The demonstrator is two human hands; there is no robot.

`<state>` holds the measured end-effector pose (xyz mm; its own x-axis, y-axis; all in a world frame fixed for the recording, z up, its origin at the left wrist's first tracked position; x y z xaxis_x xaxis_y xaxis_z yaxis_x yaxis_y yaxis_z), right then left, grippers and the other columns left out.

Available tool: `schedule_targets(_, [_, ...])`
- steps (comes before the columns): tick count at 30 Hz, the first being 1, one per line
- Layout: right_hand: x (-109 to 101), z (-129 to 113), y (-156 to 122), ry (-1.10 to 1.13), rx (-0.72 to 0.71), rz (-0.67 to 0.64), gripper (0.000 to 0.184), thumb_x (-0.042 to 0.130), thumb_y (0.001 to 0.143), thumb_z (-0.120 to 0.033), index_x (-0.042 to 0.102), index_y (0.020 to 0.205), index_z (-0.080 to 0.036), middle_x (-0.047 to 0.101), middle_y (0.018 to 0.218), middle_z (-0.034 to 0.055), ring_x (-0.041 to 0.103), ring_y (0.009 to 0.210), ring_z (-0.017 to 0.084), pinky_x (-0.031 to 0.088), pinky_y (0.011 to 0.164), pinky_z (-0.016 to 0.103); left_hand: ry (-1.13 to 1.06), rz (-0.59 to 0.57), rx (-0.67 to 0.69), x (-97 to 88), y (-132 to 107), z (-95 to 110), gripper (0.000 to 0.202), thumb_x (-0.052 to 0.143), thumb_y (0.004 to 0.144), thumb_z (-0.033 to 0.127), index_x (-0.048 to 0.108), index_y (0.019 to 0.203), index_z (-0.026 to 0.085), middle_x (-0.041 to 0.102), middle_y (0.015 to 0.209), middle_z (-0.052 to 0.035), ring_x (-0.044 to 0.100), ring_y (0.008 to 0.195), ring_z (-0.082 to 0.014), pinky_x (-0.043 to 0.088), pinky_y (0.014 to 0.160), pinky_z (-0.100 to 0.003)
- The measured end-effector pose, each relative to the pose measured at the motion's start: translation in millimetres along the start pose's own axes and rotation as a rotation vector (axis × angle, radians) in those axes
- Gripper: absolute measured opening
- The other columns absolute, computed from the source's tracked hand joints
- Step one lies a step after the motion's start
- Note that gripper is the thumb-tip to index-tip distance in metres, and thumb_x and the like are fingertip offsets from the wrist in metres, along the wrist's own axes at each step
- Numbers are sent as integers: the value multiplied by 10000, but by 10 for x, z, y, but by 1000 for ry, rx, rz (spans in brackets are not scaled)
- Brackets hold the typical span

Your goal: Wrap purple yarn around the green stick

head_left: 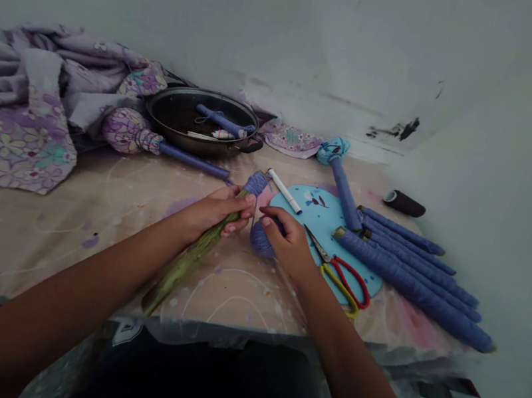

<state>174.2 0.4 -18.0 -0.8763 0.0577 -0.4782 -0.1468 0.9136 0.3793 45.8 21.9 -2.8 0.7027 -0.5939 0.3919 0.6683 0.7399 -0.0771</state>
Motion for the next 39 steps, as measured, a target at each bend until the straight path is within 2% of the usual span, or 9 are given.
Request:
schedule_targets(3, [47,-35,-6,-147,-85,-62,283,479,804,-329,574,1045,-216,595,927,59,540,869,176,413,806,332,68,27,9,-10,-18,27,269,475,793,371,466,654,140,438,402,35,358,310,-30,253,300,-130])
schedule_targets(8, [116,-55,-31,-263,-147,-122,206,489,798,-299,610,921,-187,527,893,69,515,853,179,427,784,336,18,30,27,20,-49,30,197,511,778,343,457,768,153,578,637,-7,496,434,-65,320,328,-138])
schedule_targets(13, [59,-42,-2,-220,-163,-26,168,438,825,-234,599,822,-185,501,848,59,508,840,165,429,782,325,-34,-45,21,0,-49,-8,218,491,793,364,491,853,154,562,744,-18,529,533,-80,390,395,-162])
schedule_targets(17, [-12,-91,12,-171,-180,69,144,436,829,-225,575,798,-199,495,863,55,502,868,169,416,821,348,-78,1,43,-71,-49,17,208,530,772,340,513,835,142,534,744,-10,519,577,-75,408,437,-167])
schedule_targets(21, [11,-148,-12,-87,-226,5,130,469,825,-283,572,836,-205,503,914,58,502,914,167,417,848,353,-56,25,43,-77,-41,12,208,544,762,339,525,835,144,550,741,-8,521,573,-74,417,452,-174])
schedule_targets(28, [8,-110,-12,-84,-224,11,126,518,802,-302,591,805,-199,494,914,56,503,924,159,416,858,339,-20,49,40,-58,-32,-3,197,547,768,317,540,848,137,607,801,-29,570,636,-88,493,655,-257])
schedule_targets(33, [12,-104,5,-18,-217,-2,137,480,822,-247,586,745,-207,516,885,48,521,903,149,432,815,317,-25,1,33,-36,-52,16,207,544,766,322,545,848,132,605,821,-47,583,669,-114,492,635,-265])
schedule_targets(37, [-25,-97,10,-5,-179,66,130,467,828,-245,585,782,-212,531,888,47,525,896,147,418,834,325,-37,-16,32,-23,-67,17,196,538,767,301,559,825,116,576,738,-38,554,614,-104,480,547,-235])
schedule_targets(39, [-32,-108,10,-22,-180,77,124,471,823,-242,582,779,-209,532,877,48,526,880,148,418,825,327,-72,-67,17,14,-80,10,202,527,773,293,562,841,106,551,716,-31,535,584,-97,473,511,-227])
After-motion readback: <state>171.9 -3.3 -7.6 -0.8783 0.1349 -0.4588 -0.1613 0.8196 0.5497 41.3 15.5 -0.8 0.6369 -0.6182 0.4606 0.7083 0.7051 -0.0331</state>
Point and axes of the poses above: each hand's wrist, its own y-axis towards the middle knuckle, its own x-axis out of the palm, z = x × y, the point moved 5 cm from there along y, towards the middle knuckle
